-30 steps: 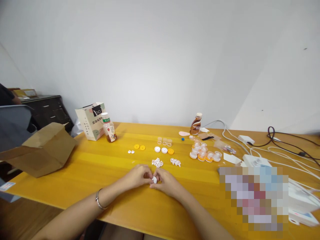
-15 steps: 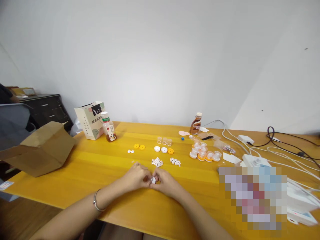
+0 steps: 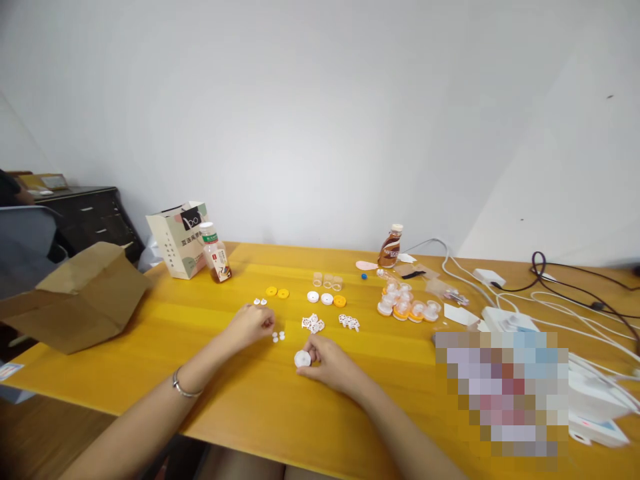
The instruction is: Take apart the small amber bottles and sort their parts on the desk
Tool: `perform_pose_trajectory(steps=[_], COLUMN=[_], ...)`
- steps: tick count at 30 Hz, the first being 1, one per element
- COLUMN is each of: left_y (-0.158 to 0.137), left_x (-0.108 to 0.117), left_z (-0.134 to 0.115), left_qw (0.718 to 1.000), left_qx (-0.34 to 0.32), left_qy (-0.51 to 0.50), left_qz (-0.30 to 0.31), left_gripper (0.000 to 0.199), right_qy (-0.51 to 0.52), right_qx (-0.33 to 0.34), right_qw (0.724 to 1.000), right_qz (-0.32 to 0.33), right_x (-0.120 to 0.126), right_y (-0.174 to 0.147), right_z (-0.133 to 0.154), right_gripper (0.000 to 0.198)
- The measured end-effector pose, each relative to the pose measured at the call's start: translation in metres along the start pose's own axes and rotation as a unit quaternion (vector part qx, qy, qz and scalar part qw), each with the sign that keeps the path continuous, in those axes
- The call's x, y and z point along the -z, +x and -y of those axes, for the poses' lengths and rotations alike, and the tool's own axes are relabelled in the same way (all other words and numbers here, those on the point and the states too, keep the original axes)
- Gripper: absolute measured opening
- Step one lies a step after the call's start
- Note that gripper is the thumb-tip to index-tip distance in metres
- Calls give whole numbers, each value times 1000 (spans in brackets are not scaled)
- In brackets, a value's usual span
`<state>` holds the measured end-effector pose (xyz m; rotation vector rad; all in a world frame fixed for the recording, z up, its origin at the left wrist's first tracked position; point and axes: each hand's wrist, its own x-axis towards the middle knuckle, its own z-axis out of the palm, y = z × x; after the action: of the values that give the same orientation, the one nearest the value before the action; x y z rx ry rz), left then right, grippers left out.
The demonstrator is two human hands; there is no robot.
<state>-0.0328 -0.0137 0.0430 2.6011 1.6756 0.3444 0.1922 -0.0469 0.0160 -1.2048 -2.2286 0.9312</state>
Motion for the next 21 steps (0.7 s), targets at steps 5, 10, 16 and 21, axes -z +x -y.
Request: perform_pose_trajectory(steps=[5,10,16,21], left_y=[-2,-2,-3,-7], left_x=[-9,-11,-9,-6], left_z=[-5,-8,-9,-17], left_qw=[1000,999,998,996], left_qx=[-22,-42,-57,-84], left_qy=[7,8,-17,-38], left_qz=[17,17,24,5], left_gripper=[10,9,9,8], right_qy=[-1,-4,-4,-3], right_qx=[3,5,-3,-3], right_qw=[1000,1000,1000,1000], right_qz=[-1,1,5,1], right_x=[0,0,0,0], right_y=[0,-1,1,1], right_z=[0,0,-1,-1], right_gripper=[20,20,21,21])
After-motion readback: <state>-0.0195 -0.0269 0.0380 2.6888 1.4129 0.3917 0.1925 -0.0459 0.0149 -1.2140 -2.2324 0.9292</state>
